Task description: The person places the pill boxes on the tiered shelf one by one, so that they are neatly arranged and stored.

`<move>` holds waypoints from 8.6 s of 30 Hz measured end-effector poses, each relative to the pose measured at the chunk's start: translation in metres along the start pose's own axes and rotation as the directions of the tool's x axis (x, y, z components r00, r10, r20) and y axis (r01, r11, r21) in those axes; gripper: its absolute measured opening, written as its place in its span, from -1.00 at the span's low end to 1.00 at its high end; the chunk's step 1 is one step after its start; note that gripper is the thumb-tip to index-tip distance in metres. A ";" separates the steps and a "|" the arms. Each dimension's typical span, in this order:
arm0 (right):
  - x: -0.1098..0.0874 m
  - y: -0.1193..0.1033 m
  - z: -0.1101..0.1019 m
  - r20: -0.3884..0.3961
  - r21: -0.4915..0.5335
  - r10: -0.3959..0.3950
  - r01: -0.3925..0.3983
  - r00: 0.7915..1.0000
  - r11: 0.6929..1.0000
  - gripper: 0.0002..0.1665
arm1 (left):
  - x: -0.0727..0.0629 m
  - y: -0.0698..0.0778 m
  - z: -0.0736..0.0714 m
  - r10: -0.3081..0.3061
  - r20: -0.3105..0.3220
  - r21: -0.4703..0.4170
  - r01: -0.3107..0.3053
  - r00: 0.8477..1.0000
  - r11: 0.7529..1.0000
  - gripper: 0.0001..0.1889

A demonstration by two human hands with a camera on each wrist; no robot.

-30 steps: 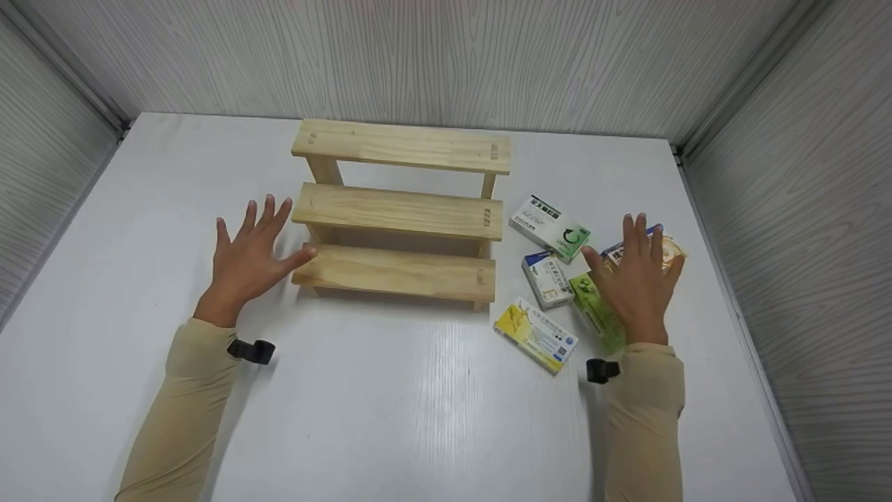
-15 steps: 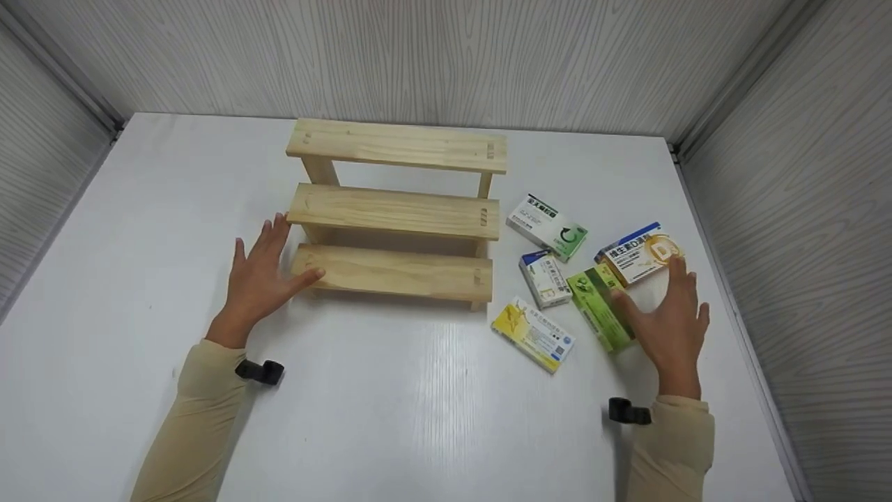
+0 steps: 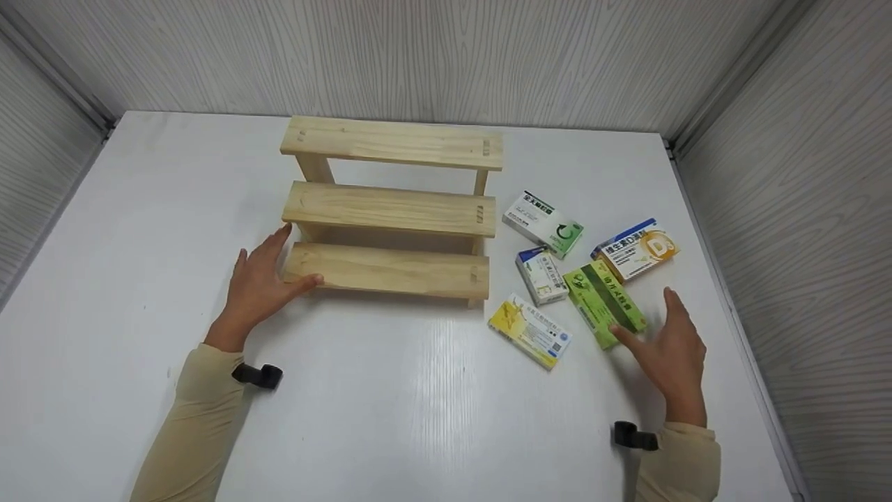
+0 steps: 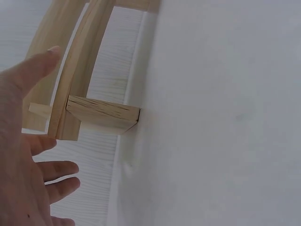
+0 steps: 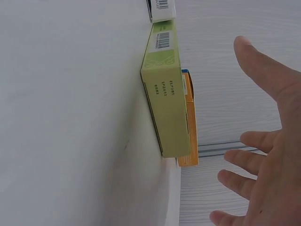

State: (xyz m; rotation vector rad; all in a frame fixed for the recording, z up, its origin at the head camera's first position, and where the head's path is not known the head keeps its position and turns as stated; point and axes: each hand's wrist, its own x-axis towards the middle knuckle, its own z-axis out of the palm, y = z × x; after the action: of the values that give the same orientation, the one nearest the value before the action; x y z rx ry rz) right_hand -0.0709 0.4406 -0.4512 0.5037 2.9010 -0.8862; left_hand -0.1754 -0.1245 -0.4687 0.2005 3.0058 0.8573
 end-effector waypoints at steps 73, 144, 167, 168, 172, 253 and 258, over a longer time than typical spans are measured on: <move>0.039 -0.143 -0.033 -0.070 0.133 -0.487 0.492 0.871 0.860 -0.30 | -0.004 -0.036 0.014 0.025 0.238 -0.626 0.134 0.971 0.768 -0.10; 0.100 -0.379 0.071 0.297 0.328 -0.601 0.512 0.742 0.794 -0.28 | -0.015 -0.035 0.006 0.012 0.254 -0.627 0.156 0.967 0.763 -0.15; 0.088 -0.318 0.035 0.011 0.440 -0.587 0.524 0.809 0.730 -0.39 | -0.010 -0.028 0.011 0.037 0.272 -0.645 0.154 0.962 0.748 -0.15; 0.087 -0.312 0.031 -0.018 0.428 -0.583 0.533 0.812 0.730 -0.39 | -0.010 -0.027 0.011 0.035 0.276 -0.642 0.157 0.961 0.750 -0.15; 0.086 -0.284 0.012 -0.087 0.380 -0.562 0.549 0.823 0.745 -0.35 | -0.016 -0.015 -0.002 0.032 0.294 -0.632 0.170 0.955 0.756 -0.16; 0.127 -0.069 0.003 0.239 -0.021 -0.163 0.173 0.957 0.985 0.15 | -0.013 -0.034 0.008 0.033 0.252 -0.635 0.140 0.967 0.760 -0.15; 0.121 -0.073 -0.006 0.188 0.079 -0.197 0.185 0.962 0.980 0.09 | -0.014 -0.033 0.008 0.038 0.248 -0.633 0.133 0.968 0.763 -0.16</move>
State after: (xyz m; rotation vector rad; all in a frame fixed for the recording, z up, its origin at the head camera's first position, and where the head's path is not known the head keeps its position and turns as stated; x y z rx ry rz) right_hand -0.2085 0.4223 -0.4264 0.1301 2.7830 -0.9884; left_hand -0.1651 -0.1500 -0.4929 0.1933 2.2961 1.6532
